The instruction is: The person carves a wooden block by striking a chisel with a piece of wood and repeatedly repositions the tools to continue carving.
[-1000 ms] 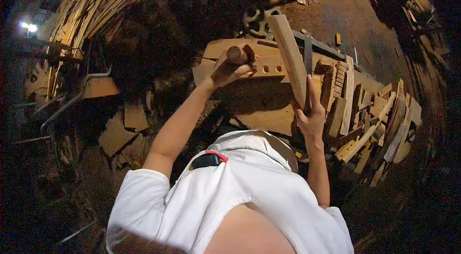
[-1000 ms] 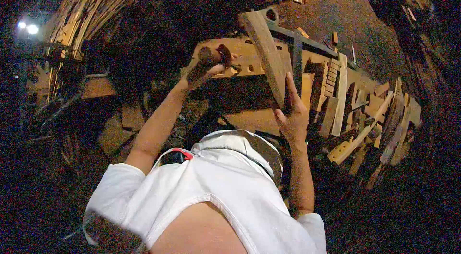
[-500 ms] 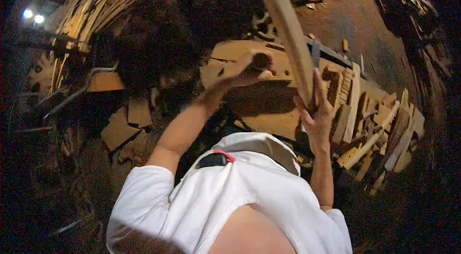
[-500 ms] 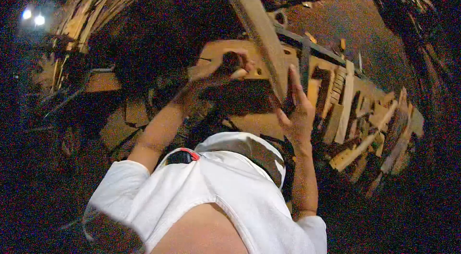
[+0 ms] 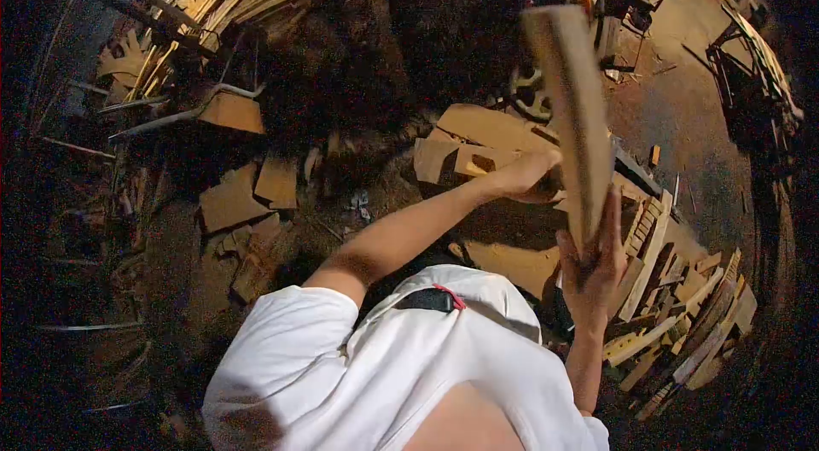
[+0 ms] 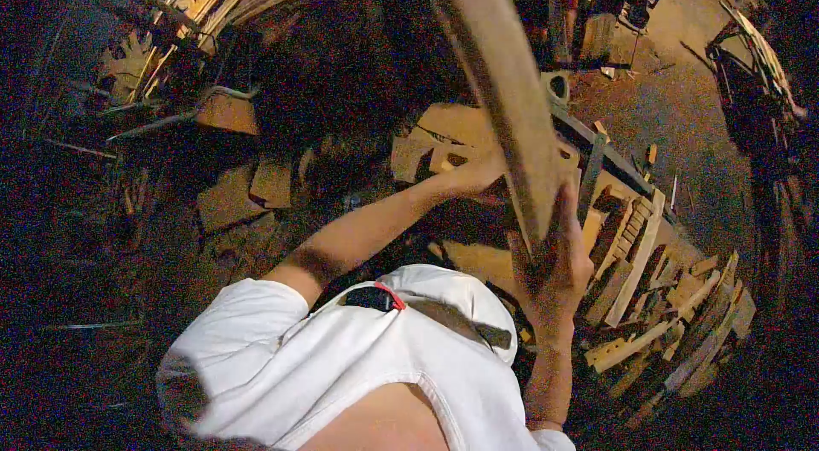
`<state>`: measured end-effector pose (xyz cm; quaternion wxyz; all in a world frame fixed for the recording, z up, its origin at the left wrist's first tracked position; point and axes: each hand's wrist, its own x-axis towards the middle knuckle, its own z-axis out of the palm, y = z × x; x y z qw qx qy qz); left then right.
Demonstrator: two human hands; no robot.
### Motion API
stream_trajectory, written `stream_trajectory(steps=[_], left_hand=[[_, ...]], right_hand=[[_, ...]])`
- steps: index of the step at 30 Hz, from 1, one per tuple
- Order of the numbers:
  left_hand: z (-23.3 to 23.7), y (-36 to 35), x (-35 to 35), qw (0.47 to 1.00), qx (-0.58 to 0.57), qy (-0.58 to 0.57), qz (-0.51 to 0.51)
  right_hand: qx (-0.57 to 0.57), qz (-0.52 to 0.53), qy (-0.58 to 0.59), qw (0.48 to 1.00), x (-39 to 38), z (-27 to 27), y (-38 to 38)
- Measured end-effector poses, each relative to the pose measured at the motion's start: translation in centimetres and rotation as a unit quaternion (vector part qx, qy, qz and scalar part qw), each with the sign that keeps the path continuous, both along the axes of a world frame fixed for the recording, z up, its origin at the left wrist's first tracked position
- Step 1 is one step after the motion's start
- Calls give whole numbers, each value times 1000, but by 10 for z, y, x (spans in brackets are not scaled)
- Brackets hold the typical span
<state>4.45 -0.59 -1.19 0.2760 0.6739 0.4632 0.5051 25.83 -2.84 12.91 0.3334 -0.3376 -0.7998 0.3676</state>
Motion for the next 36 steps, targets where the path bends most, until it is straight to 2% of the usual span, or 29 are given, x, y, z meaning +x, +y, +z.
stream_trajectory(steps=[2,3,4,6,7,8,10,11,12,14,15,16,18,19,20,22,23,24,25,26,27,28,29,30,32,33,34,36], left_hand=[[19,3,8,958,-277,-67,-18],[43,-4,17,979,-198,-38,32],[42,-8,25,979,-198,-41,28],[42,-3,35,989,18,-111,96],[33,7,36,968,-69,-216,107],[27,8,34,967,-73,-221,107],[36,7,27,974,-189,-108,-56],[42,5,23,980,-195,2,-33],[35,6,24,980,-194,3,-36],[15,11,31,995,-90,-42,21],[16,16,35,999,-48,15,6],[15,16,33,999,-52,10,2],[15,11,28,968,-231,-96,-26],[48,5,32,945,-234,-211,-91],[21,15,43,804,-332,-493,-30],[90,-6,55,785,-245,-569,-4],[101,-16,41,784,-248,-568,-11],[108,-25,25,919,-213,-330,21],[110,-24,16,984,-159,-67,51],[65,-13,4,966,-136,-216,41],[56,-10,-16,949,-128,-286,22],[51,-2,-19,719,-189,-667,44],[47,-8,-27,861,-197,-459,97],[80,-19,-29,946,-191,-220,143],[55,-16,-50,948,-179,-231,127],[46,-15,-57,949,-165,-243,111],[62,-19,-49,949,-165,-243,114],[89,-26,-31,964,-184,-156,115]], right_hand=[[124,-42,66,989,-3,4,0],[100,-11,-18,995,1,8,4],[101,-13,-22,995,6,6,6],[17,12,-101,995,8,-2,14],[50,7,-31,998,8,-5,12],[46,7,-36,998,7,-3,9],[156,-56,68,984,2,2,6],[102,-54,21,993,8,-6,6],[103,-57,22,993,11,-9,10],[-5,10,-132,991,16,-12,18],[33,7,-76,997,15,-12,18],[28,4,-81,996,13,-10,16],[215,-67,49,973,6,-2,16],[169,-55,72,981,8,-6,14],[-41,-36,-55,997,17,-13,12],[-21,40,-137,989,18,-10,21],[-22,32,-139,990,16,-13,21],[-30,24,-21,999,13,-19,16],[-37,16,97,994,12,-23,15],[-40,13,93,995,12,-22,15],[-70,-18,129,989,12,-20,15],[-100,-49,166,980,11,-20,16],[-88,-40,163,982,17,-31,23],[-89,-42,164,982,21,-32,24],[-165,-52,138,975,25,-33,22],[-167,-50,138,975,24,-35,21],[-157,-48,118,979,24,-37,20],[-147,-49,98,983,23,-38,17]])
